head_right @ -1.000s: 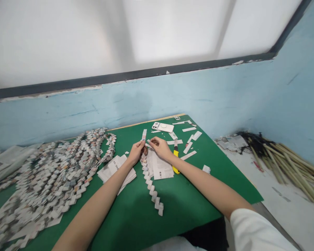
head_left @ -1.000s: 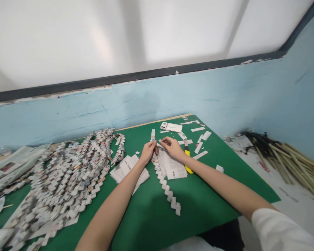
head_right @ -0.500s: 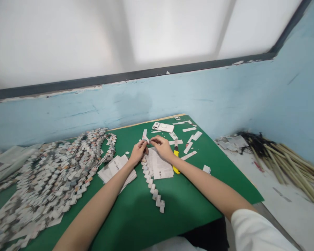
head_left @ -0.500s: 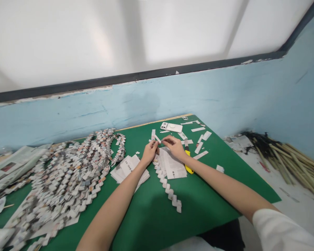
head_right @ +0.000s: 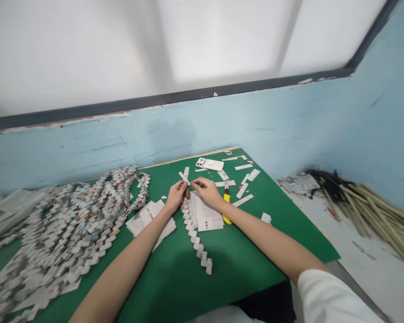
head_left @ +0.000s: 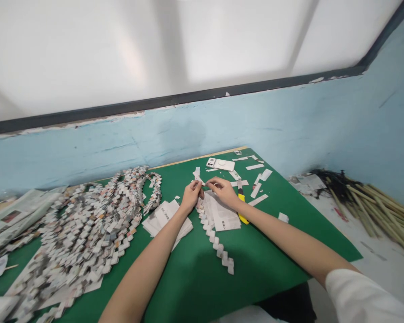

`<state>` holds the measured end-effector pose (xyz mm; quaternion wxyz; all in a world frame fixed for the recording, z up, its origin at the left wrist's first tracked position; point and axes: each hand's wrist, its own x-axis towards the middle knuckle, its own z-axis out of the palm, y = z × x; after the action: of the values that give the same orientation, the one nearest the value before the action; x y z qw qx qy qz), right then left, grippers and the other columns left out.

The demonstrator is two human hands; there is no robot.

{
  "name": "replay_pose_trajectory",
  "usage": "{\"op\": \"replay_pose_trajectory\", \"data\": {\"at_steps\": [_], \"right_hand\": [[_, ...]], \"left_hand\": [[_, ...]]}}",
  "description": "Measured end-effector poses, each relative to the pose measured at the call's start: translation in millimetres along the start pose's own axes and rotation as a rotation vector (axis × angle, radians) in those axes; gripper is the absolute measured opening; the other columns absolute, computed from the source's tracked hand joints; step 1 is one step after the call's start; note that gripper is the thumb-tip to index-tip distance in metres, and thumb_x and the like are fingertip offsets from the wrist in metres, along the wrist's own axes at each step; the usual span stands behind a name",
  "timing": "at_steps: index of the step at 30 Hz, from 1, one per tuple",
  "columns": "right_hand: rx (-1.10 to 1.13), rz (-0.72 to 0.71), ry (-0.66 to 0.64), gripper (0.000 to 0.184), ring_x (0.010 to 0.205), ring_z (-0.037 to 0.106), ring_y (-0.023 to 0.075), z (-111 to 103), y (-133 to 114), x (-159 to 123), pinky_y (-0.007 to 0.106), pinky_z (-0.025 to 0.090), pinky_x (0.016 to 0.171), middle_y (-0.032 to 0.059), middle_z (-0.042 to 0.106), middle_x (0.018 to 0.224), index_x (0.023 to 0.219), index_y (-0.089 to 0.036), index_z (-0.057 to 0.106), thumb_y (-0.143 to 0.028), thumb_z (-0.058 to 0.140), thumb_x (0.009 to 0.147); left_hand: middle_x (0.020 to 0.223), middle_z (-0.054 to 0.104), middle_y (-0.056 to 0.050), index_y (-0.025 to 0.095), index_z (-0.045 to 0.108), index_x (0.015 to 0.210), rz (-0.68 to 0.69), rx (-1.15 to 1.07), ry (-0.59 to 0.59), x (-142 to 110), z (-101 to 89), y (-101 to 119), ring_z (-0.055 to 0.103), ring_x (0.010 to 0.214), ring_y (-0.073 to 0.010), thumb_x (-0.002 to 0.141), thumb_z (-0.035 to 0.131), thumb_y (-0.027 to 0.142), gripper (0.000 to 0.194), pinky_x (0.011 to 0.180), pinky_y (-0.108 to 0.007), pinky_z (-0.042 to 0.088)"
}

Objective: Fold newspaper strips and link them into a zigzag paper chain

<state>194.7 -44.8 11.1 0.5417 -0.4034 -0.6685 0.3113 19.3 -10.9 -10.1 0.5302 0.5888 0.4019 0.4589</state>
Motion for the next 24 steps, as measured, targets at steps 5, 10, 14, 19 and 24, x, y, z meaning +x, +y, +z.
{"op": "replay_pose_trajectory", "data": {"at_steps": [5,10,14,19,24], "right_hand": [[-0.034,0.035,-0.044,0.027,0.076,0.065,0.0201,0.3,5.0,0.3,0.030,0.049,0.071,0.0051,0.072,0.081,0.082,-0.019,0.073,-0.043,0.066,0.093],[-0.073,0.134,-0.075,0.025,0.075,0.068,0.0212,1.2,16.7,1.7,0.030,0.048,0.067,0.0053,0.077,0.081,0.082,-0.019,0.075,-0.042,0.070,0.088],[-0.129,0.166,-0.069,0.024,0.075,0.069,0.0223,1.2,16.7,2.8,0.030,0.049,0.068,0.0063,0.078,0.081,0.081,-0.018,0.076,-0.040,0.069,0.089],[-0.186,0.190,-0.073,0.027,0.072,0.069,0.0225,1.3,10.7,2.8,0.030,0.048,0.065,0.0075,0.078,0.078,0.080,-0.017,0.076,-0.041,0.067,0.090],[-0.204,0.189,-0.077,0.024,0.073,0.070,0.0225,1.6,8.7,2.2,0.030,0.047,0.065,0.0071,0.077,0.078,0.080,-0.017,0.075,-0.037,0.066,0.090]], "left_hand": [[0.050,0.058,0.002,0.017,0.060,0.080,0.009,0.002,0.052,-1.1,0.0,4.6,0.050,0.045,-0.0118,0.087,0.066,0.059,0.042,0.051,-0.024,0.038],[0.052,0.058,0.002,0.016,0.063,0.078,0.021,0.012,0.073,-1.6,0.5,3.9,0.051,0.047,-0.0116,0.084,0.070,0.057,0.042,0.051,-0.023,0.039],[0.052,0.057,0.002,0.017,0.062,0.076,-0.002,0.057,0.052,-3.0,1.2,2.9,0.049,0.044,-0.0108,0.085,0.069,0.058,0.043,0.047,-0.022,0.037],[0.052,0.059,0.002,0.017,0.061,0.077,-0.025,0.089,0.018,-4.8,0.6,5.2,0.045,0.040,-0.0096,0.086,0.066,0.059,0.044,0.044,-0.022,0.033],[0.053,0.061,0.001,0.017,0.060,0.075,-0.024,0.073,-0.027,-4.8,-1.5,7.6,0.043,0.040,-0.0084,0.087,0.066,0.058,0.043,0.042,-0.021,0.030]]}}
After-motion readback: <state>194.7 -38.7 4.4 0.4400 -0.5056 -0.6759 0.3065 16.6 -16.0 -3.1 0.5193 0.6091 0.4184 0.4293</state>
